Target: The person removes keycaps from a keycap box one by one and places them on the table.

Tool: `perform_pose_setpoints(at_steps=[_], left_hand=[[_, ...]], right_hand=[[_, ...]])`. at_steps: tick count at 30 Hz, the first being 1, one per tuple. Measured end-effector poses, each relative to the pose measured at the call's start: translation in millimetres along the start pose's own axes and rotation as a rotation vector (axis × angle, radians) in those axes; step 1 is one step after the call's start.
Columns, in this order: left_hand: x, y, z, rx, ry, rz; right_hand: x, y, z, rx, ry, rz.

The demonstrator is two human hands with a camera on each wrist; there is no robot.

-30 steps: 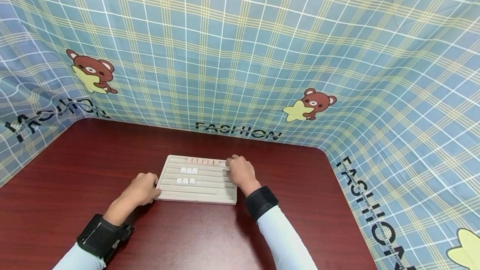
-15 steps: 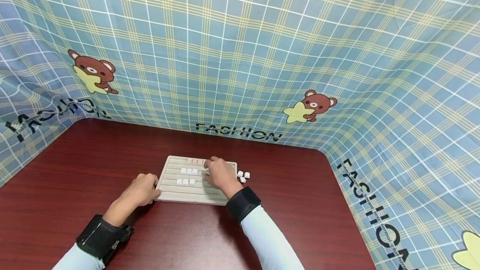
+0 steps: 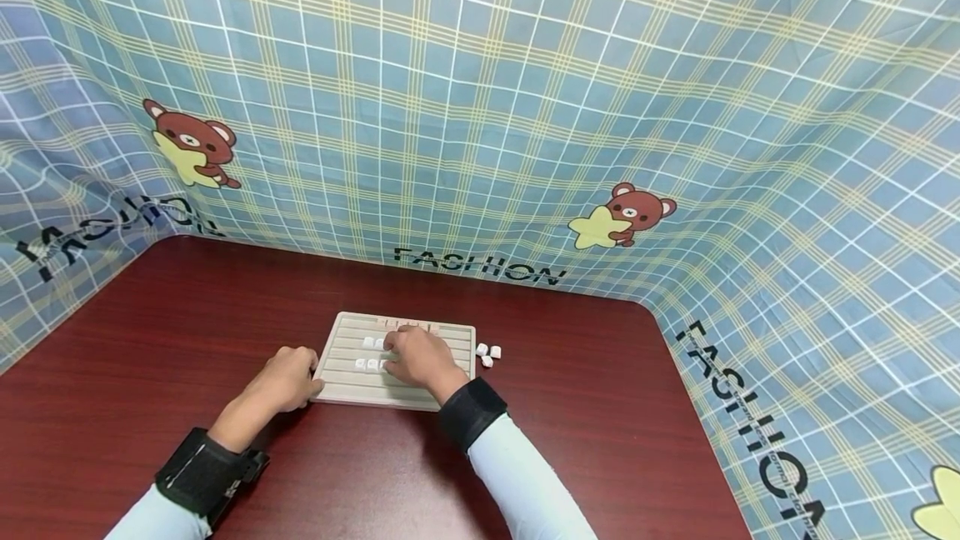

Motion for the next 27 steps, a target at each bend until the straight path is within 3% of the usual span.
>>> perform_pose_setpoints(at_steps=[15, 27], left_hand=[[-0.7, -1.7, 0.7, -0.022, 0.012, -0.005], [-1.0, -0.2, -0.2, 0.000, 0.002, -0.010]], right_hand=[[-8.6, -7.2, -0.7, -0.009, 0.021, 0.065], [-8.0, -11.9, -2.1, -0.010, 0.021, 0.100]])
Point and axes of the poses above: each hand's wrist, its own z-axis away from the middle knuckle, its own y-axis out of the back of the hand, x = y × z, the point moved 10 cm from there along -z, towards the middle knuckle, and after that the axes turned 9 degrees about -y, right-handed, at the moved point
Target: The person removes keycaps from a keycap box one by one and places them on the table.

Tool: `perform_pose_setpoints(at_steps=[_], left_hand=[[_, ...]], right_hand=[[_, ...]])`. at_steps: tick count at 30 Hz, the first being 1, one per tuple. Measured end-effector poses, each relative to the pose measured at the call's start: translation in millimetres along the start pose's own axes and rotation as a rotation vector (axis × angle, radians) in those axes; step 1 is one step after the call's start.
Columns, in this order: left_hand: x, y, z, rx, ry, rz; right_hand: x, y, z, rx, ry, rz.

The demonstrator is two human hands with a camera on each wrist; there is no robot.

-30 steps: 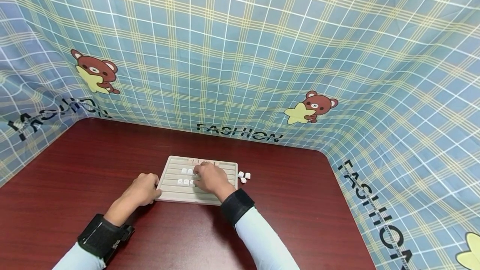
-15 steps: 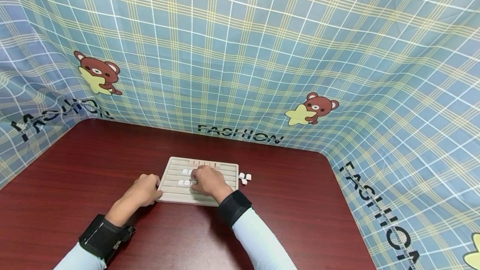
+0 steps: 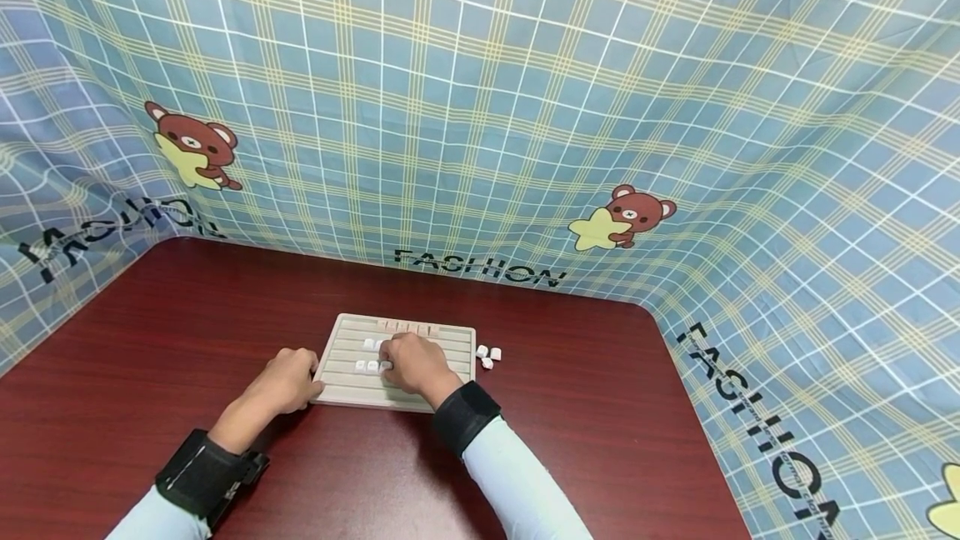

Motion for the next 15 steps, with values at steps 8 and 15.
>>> perform_pose_setpoints(at_steps=[8, 15], left_hand=[[1.2, 0.2, 0.2, 0.001, -0.001, 0.011], [0.9, 0.1, 0.8, -0.007, 0.002, 0.013]], right_hand=[[-1.5, 2.1, 1.7, 0.009, -0.005, 0.010], [-1.9, 1.7, 2.0, 0.012, -0.008, 0.019]])
Point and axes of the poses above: each hand's wrist, its own z-axis away from the middle knuckle, its own y-axis out of the back of the hand, x = y × z, the point moved 10 cm from there along -z, towards the middle knuckle, and after that the axes turned 9 degrees about -y, right-handed, at the moved point
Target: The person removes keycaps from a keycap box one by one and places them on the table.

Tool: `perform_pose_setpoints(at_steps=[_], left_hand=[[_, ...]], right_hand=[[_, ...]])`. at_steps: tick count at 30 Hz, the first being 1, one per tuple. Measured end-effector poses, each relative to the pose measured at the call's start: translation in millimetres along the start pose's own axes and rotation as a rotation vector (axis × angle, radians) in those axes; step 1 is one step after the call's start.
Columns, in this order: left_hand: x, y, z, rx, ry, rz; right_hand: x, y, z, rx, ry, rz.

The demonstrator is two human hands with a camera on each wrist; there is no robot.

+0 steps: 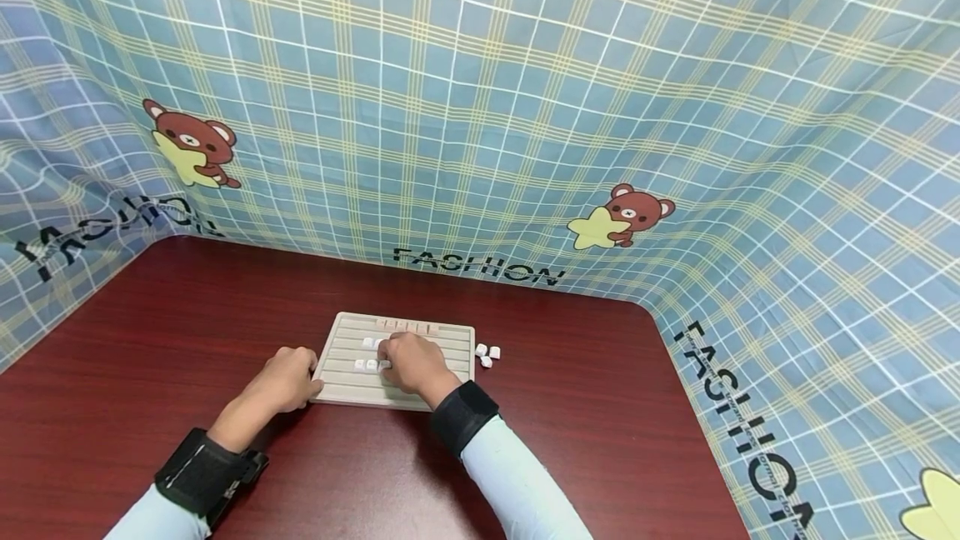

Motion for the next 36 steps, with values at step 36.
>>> perform_pose_setpoints(at_steps=[36], left_hand=[[-3.5, -2.4, -1.3, -0.018, 0.016, 0.000]], right_hand=[[38.5, 10.8, 20.7, 0.008, -0.033, -0.085]])
Point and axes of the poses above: each hand's wrist, its own z-axis away from the middle knuckle, its own y-axis out of the back of the hand, x = y × z, the point moved 10 cm from there along -z, towards the middle knuckle, and after that the axes turned 9 degrees about -y, right-handed, at the moved point
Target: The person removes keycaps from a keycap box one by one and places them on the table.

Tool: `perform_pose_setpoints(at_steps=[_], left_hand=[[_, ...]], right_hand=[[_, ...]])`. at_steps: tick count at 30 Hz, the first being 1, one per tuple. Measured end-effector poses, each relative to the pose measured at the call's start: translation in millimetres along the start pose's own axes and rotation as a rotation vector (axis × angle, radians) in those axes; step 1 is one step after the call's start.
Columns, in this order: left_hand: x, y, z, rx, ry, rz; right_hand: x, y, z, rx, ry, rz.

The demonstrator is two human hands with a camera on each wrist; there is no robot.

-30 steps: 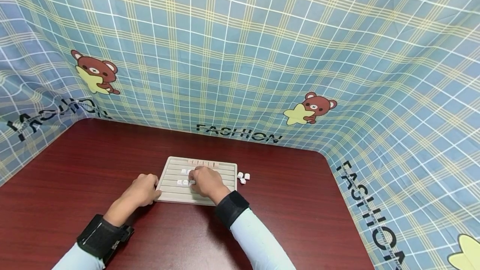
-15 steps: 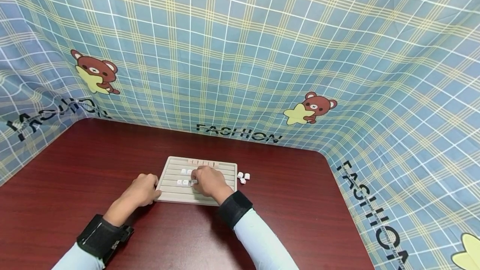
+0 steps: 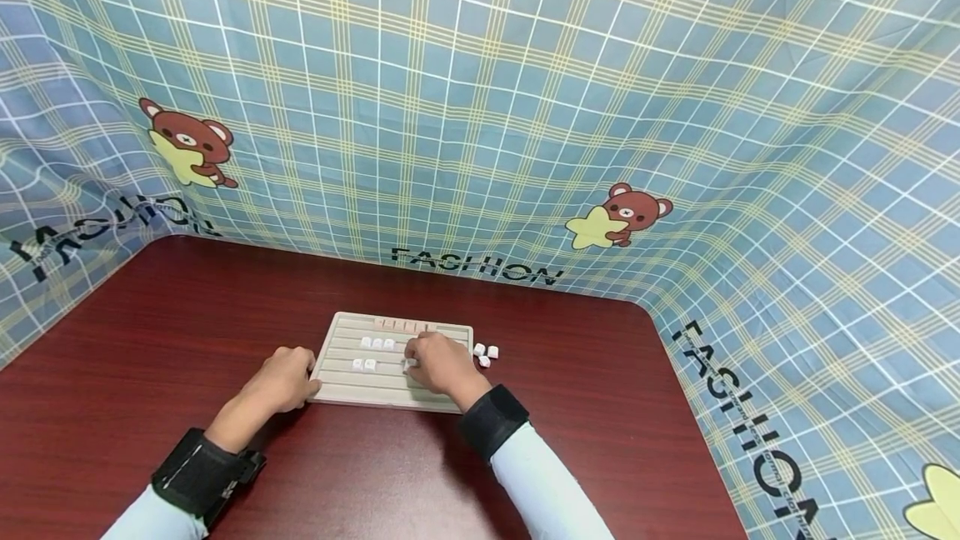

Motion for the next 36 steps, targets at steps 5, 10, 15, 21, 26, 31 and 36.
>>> perform_pose_setpoints(at_steps=[5, 10, 15, 21, 26, 31, 36], left_hand=[[-1.2, -0.2, -0.1, 0.004, 0.000, -0.003], [-1.7, -2.5, -0.8, 0.002, 0.000, 0.000], [0.2, -2.3, -0.4, 0.007, -0.006, -0.002], [2.3, -0.2, -0.2, 0.011, -0.024, -0.007], [2.1, 0.5, -0.1, 0.014, -0.028, -0.009], [3.0, 1.4, -0.1, 0.014, -0.026, -0.005], [2.7, 1.5, -0.6, 0.005, -0.014, -0.006]], right_hand=[[17.4, 5.0, 5.7, 0.000, -0.029, -0.047], [40.7, 11.7, 11.1, 0.001, -0.081, -0.080], [66.5, 17.9, 17.3, 0.019, -0.134, -0.120], [94.9, 16.8, 24.4, 0.003, -0.219, -0.143], [105.7, 12.5, 28.7, -0.001, -0.238, -0.148], [111.9, 12.4, 31.5, 0.011, -0.257, -0.143], [113.8, 12.2, 33.5, 0.022, -0.264, -0.120]])
Point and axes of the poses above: each hand's wrist, its own z-axis away from the middle knuckle, its own y-axis out of the back of the hand, x = y × z, the point moved 10 cm from there along -z, towards the middle knuckle, and after that the axes turned 9 degrees about -y, right-handed, at the moved point
